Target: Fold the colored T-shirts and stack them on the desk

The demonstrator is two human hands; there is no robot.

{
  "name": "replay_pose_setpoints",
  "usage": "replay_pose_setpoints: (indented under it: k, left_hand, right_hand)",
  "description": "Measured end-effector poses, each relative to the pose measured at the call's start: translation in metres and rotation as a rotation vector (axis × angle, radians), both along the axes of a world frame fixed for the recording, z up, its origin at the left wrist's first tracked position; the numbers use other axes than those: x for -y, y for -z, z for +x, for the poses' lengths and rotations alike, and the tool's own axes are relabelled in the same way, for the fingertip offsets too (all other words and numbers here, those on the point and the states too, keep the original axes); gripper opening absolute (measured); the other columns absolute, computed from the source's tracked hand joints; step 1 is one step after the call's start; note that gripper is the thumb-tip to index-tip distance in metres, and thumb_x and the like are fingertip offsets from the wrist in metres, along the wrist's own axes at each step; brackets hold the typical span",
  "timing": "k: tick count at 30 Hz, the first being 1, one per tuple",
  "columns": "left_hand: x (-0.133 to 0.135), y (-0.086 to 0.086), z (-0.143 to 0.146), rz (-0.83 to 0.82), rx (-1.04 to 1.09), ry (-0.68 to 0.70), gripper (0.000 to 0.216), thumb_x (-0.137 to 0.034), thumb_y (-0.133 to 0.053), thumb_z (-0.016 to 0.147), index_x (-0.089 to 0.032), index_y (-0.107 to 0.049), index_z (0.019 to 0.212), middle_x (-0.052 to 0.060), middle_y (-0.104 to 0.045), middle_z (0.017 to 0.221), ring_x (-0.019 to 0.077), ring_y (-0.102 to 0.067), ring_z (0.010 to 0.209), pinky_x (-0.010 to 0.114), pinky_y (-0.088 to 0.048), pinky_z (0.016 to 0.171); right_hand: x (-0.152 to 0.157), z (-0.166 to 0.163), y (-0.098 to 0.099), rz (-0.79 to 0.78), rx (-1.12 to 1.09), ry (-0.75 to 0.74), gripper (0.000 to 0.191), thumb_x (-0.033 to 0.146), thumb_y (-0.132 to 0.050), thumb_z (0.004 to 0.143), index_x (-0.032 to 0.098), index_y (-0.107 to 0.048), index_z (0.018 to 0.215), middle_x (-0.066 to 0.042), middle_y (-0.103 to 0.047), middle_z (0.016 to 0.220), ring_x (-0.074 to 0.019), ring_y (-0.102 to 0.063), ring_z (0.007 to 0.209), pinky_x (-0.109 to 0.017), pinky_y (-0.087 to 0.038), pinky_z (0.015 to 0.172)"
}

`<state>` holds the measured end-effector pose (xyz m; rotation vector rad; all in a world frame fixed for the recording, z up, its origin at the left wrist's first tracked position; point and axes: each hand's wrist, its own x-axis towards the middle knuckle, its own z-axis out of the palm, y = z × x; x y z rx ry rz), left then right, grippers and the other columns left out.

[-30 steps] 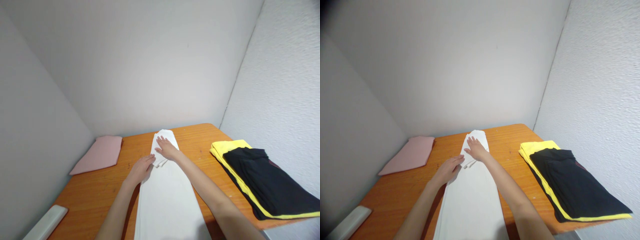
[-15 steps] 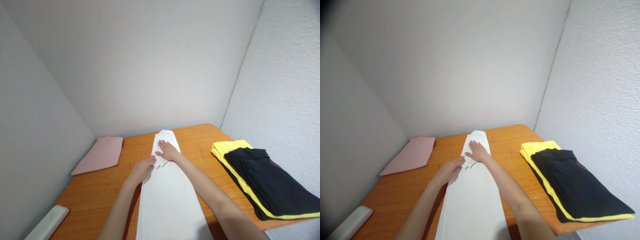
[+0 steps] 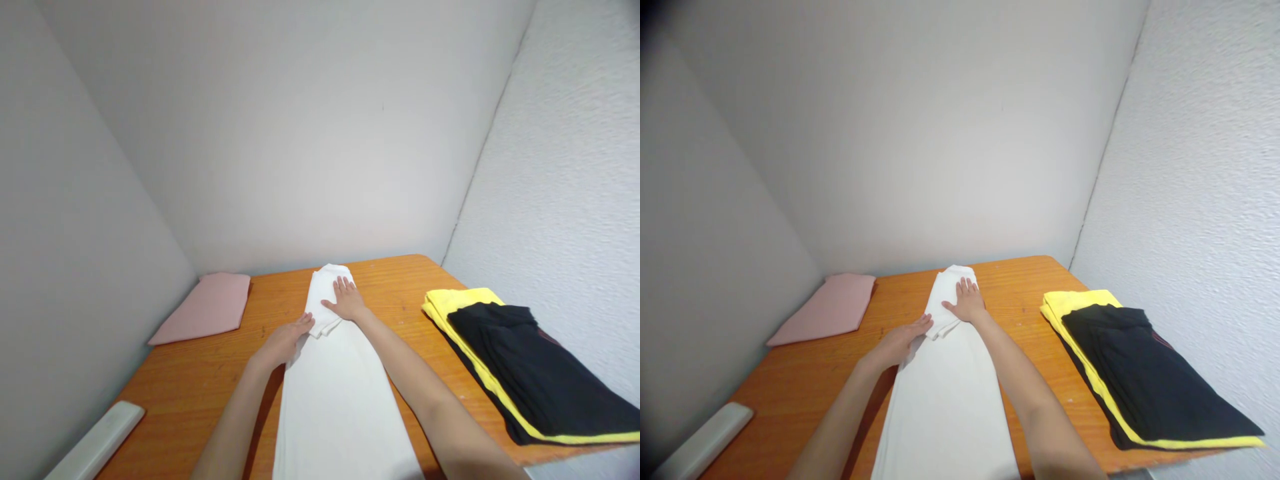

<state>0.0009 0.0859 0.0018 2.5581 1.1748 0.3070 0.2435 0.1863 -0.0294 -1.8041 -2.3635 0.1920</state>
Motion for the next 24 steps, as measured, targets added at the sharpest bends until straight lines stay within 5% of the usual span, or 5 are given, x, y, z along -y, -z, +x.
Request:
replay_pose_setpoints:
  k: [11,18,24]
  left_hand:
    - [0.028,0.007,0.004,0.205,-0.06,-0.083,0.074,0.005,-0.036,0.078,-0.019,-0.034,0.148,0.008,-0.026,0.158,0.0169,-0.019,0.147,0.045,-0.025,0.12]
    - [0.038,-0.019,-0.003,0.154,0.025,-0.154,0.05,-0.035,-0.026,0.102,-0.021,-0.033,0.149,0.008,-0.025,0.159,0.0185,-0.018,0.148,0.046,-0.02,0.12]
    - [0.011,-0.028,0.032,0.047,-0.024,-0.128,0.055,-0.042,-0.017,0.102,-0.018,-0.042,0.144,0.008,-0.033,0.156,0.0187,-0.025,0.146,0.039,-0.022,0.119]
  right_hand:
    - [0.026,-0.004,-0.026,0.136,-0.023,-0.077,0.077,0.056,-0.023,0.098,0.002,-0.018,0.153,-0.016,-0.004,0.16,-0.0253,0.004,0.148,-0.043,0.0,0.12]
    - [0.095,-0.005,-0.041,0.196,-0.062,-0.576,0.08,0.061,-0.031,0.096,0.007,-0.018,0.153,-0.014,-0.009,0.16,-0.0239,-0.002,0.148,-0.041,-0.003,0.121]
    - [0.169,-0.008,-0.044,0.113,-0.088,-0.875,0.084,0.065,-0.042,0.092,0.006,-0.03,0.15,-0.019,-0.026,0.155,-0.0295,-0.015,0.147,-0.045,-0.013,0.119]
